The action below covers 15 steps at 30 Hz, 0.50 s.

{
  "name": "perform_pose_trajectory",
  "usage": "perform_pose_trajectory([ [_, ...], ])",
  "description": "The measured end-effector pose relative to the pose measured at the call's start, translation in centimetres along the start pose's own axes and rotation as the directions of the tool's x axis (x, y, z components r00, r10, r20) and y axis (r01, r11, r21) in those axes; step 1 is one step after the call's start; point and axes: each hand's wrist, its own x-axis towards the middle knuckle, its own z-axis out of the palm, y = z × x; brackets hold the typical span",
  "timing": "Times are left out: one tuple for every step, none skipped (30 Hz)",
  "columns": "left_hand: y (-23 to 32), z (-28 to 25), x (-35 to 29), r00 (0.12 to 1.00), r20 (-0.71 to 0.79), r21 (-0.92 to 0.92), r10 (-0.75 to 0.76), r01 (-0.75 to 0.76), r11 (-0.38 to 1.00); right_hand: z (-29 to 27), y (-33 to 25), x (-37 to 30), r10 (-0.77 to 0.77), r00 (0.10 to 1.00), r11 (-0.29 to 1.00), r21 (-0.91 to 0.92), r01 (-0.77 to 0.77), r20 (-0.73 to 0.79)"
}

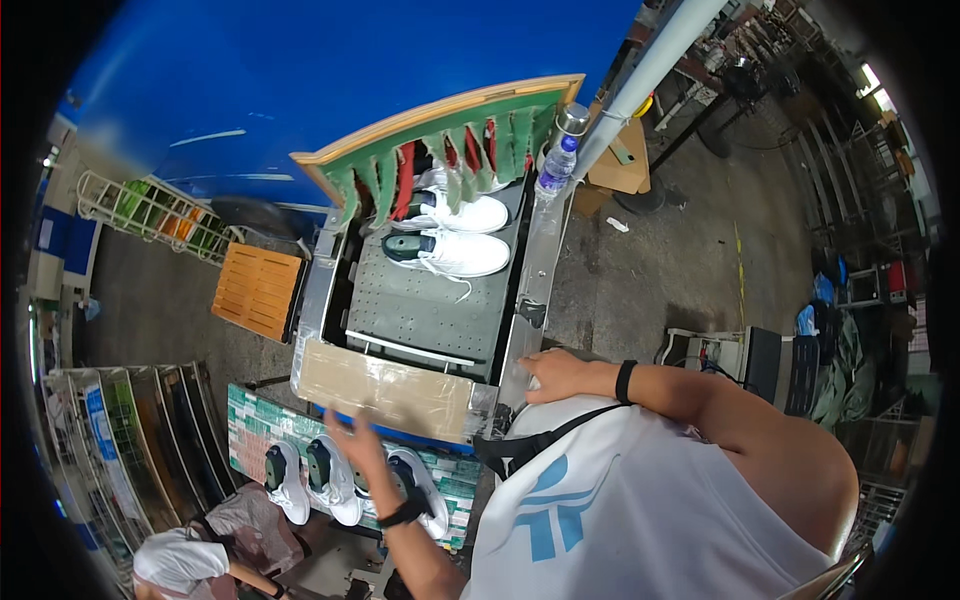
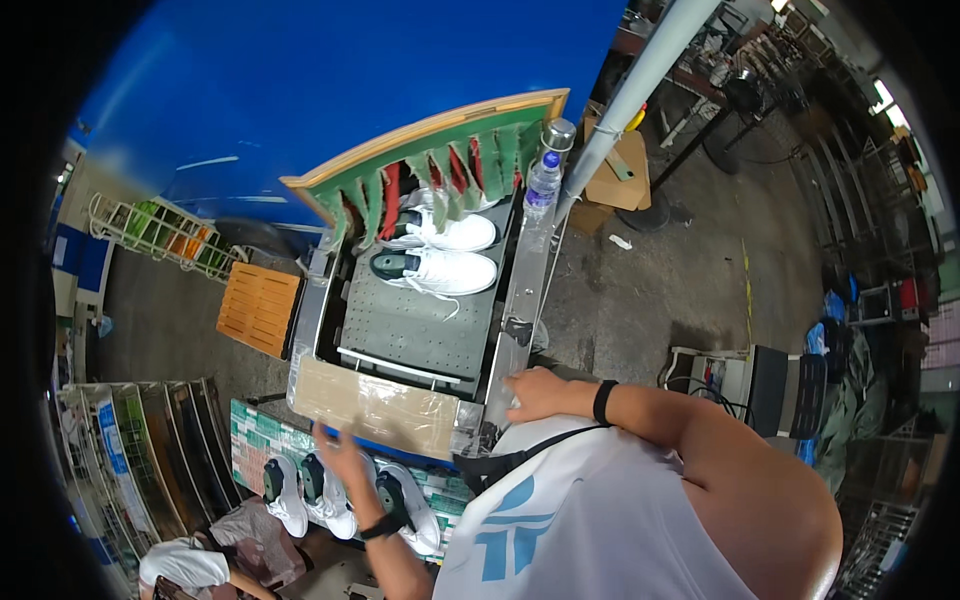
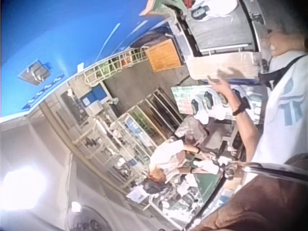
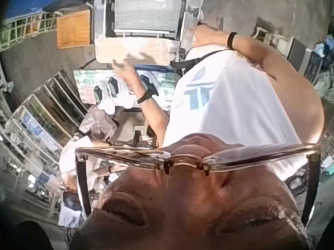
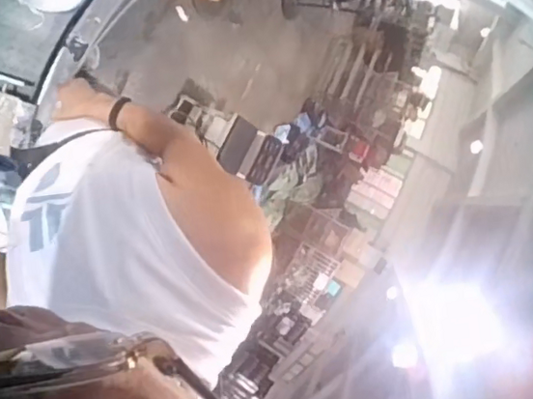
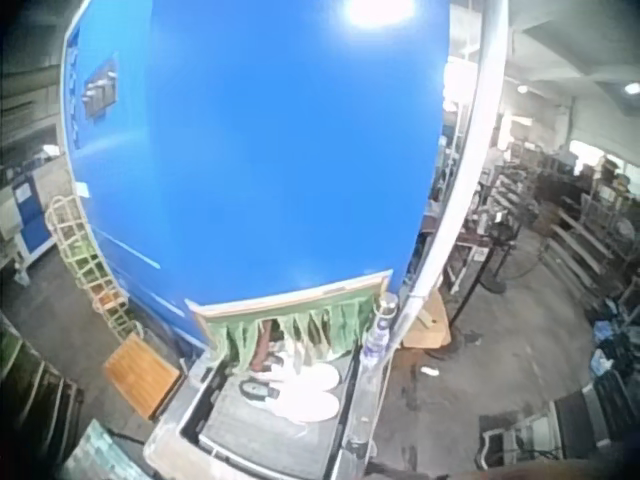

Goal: Applying adhesive and assembling shoe components in a factory setting.

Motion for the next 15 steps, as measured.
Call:
perform_pose_trajectory([
  [2.9,6.0,0.1,0.986,0.15,-0.173,-0.079,0.105,0.979,0.0,0.5,-0.2,0.02,1.0,1.0,0.011,-0.02,-0.004],
  [3.5,11.1,0.7,0.965,0.252,-0.234,-0.073,0.133,0.963,-0.5,0.1,0.4,-0.012,1.0,0.999,0.035,0.011,0.027],
  [5.2,16.7,1.7,0.919,0.325,-0.232,-0.223,0.306,0.923,-1.1,0.2,0.6,-0.029,0.998,0.998,0.057,0.026,0.055],
  [8.0,21.9,2.7,0.877,0.415,-0.214,-0.241,0.352,0.911,-2.0,0.8,0.1,-0.008,0.999,0.998,0.059,0.005,0.051],
  [10.5,26.8,3.7,0.894,0.344,-0.308,-0.285,0.395,0.866,-3.1,1.1,-0.5,0.01,0.999,0.998,0.056,-0.013,0.046],
  [11.7,30.8,4.4,0.902,0.283,-0.403,-0.327,0.421,0.812,-4.0,1.6,-0.9,0.036,0.999,0.998,0.05,-0.037,0.031],
  [8.8,31.9,7.8,0.908,0.27,-0.412,-0.321,0.41,0.814,-4.3,1.2,-0.7,0.021,0.999,0.999,0.044,-0.022,0.025],
  [6.1,33.0,10.7,0.901,0.06,-0.292,-0.431,0.428,0.855,-4.6,0.7,-0.5,0.013,1.0,0.998,0.061,-0.014,0.025],
  [3.2,33.3,13.9,0.854,-0.163,-0.178,-0.494,0.467,0.866,-5.0,0.4,-0.5,0.005,1.0,0.997,0.075,-0.007,0.021],
  [7.6,36.6,10.6,0.885,-0.007,-0.165,-0.465,0.458,0.873,-5.6,4.0,-2.4,0.16,0.987,0.98,0.116,-0.16,0.011],
  [16.7,40.4,7.9,0.75,0.183,-0.453,-0.635,0.638,0.623,-6.0,7.0,-4.8,0.287,0.957,0.952,0.122,-0.282,-0.032],
  [16.2,40.0,8.2,0.77,0.161,-0.511,-0.617,0.6,0.615,-5.6,7.4,-5.2,0.305,0.952,0.947,0.124,-0.298,-0.042],
  [17.3,39.9,7.7,0.792,0.098,-0.583,-0.602,0.536,0.611,-5.5,8.5,-5.6,0.329,0.943,0.939,0.128,-0.32,-0.055],
  [17.7,39.3,7.8,0.785,0.107,-0.599,-0.611,0.541,0.59,-6.4,9.0,-5.9,0.349,0.933,0.933,0.131,-0.336,-0.093],
  [13.3,37.6,9.6,0.875,0.177,-0.684,-0.451,0.439,0.583,-7.0,8.0,-5.4,0.309,0.95,0.945,0.126,-0.301,-0.047],
])
